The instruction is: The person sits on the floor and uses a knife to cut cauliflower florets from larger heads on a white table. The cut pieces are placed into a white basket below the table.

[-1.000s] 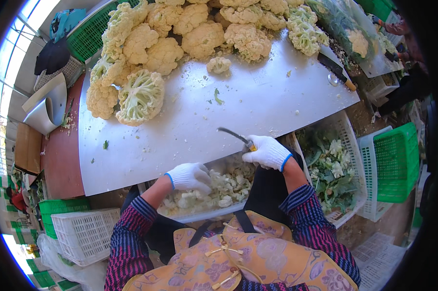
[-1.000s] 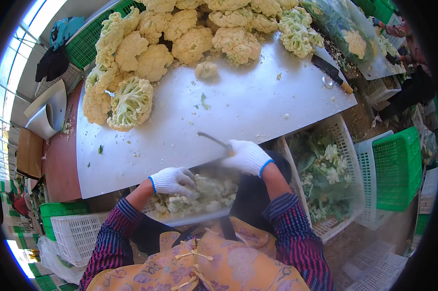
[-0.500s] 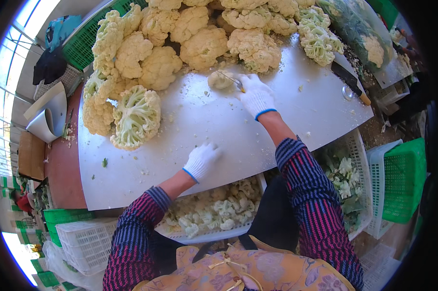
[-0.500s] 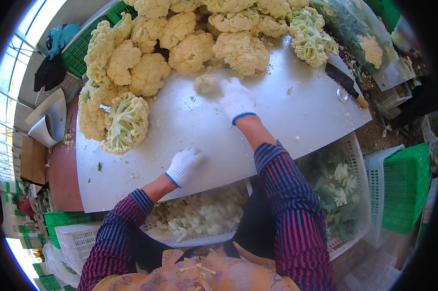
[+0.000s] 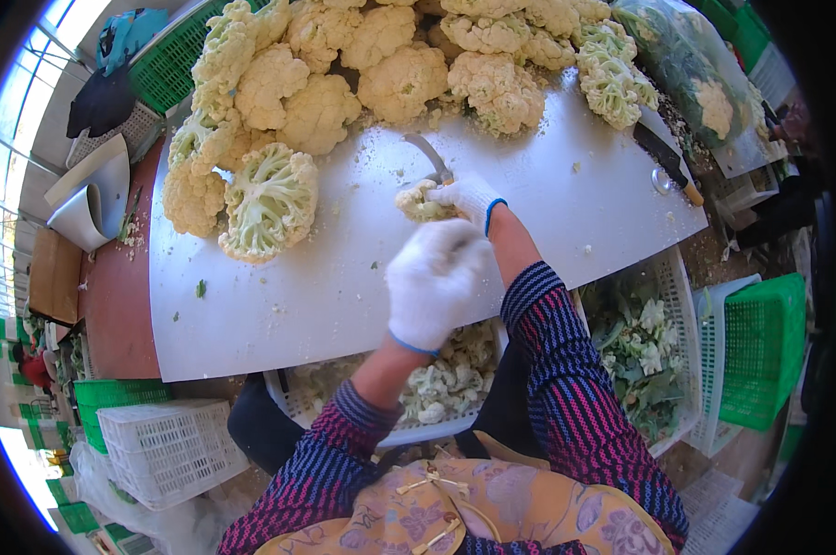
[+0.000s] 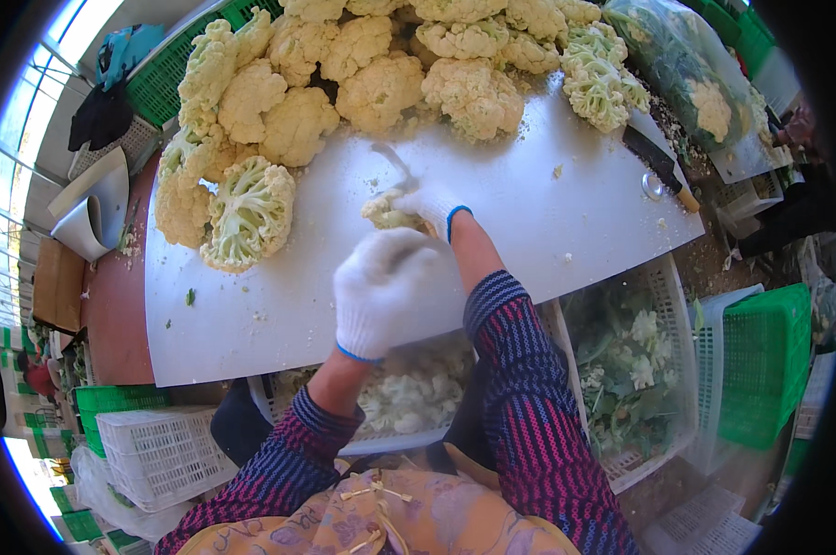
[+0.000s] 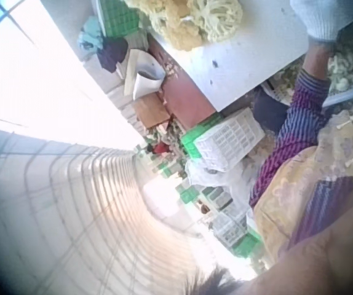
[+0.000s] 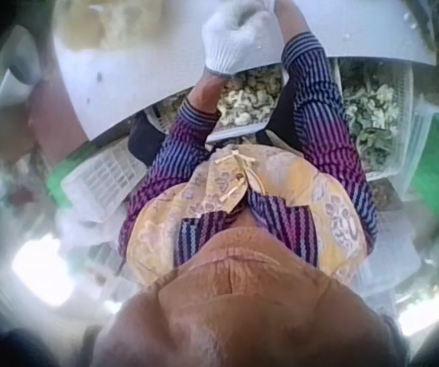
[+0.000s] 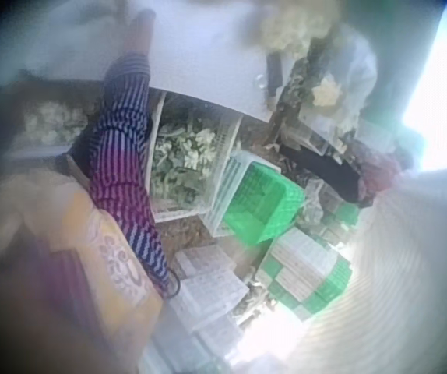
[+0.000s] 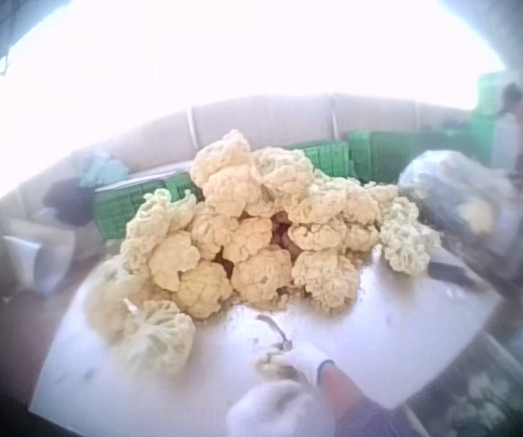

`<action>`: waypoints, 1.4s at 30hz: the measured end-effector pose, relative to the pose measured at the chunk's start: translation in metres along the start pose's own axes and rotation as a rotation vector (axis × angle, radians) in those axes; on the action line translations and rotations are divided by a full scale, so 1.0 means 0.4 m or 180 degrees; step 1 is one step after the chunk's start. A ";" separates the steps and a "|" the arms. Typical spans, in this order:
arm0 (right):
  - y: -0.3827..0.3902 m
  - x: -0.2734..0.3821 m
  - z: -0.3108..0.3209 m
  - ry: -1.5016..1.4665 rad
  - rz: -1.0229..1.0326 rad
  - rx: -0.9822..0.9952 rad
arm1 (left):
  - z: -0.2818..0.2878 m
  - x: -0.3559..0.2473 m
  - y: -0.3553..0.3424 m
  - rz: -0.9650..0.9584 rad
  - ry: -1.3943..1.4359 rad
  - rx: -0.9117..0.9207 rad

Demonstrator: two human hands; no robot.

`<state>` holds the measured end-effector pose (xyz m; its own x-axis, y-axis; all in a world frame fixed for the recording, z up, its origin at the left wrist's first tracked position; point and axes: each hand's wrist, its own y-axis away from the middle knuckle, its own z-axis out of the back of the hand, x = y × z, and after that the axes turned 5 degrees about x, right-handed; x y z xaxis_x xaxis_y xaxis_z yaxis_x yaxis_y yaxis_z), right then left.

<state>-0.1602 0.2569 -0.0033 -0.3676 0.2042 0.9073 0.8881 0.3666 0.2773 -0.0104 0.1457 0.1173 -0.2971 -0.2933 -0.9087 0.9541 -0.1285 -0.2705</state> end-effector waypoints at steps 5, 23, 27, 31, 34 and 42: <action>0.062 -0.103 -0.087 0.0500 -0.1022 0.0613 | 0.220 0.293 0.081 0.1185 -0.0435 -0.0182; 0.370 -0.221 -0.338 0.3756 -0.0346 -0.0774 | 0.268 0.387 0.174 0.1218 -0.0840 -0.0513; 0.332 -0.253 -0.371 0.3781 -0.0530 -0.0982 | 0.272 0.459 0.187 0.1364 -0.0422 -0.0801; 0.269 -0.275 -0.376 0.3690 -0.0588 -0.1026 | 0.267 0.487 0.196 0.1400 -0.0532 -0.1054; 0.216 -0.256 -0.339 0.2828 -0.1051 -0.0272 | 0.254 0.457 0.190 0.1465 -0.0470 -0.1136; 0.363 -0.263 -0.409 0.3097 -0.0199 -0.0858 | 0.207 0.441 0.262 0.1713 -0.0142 -0.1981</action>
<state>0.0524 0.1403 -0.0069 -0.1377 -0.6813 0.7190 0.9519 0.1096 0.2863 0.0342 0.0022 -0.0449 0.2181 -0.2039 -0.9544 0.8087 0.5852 0.0598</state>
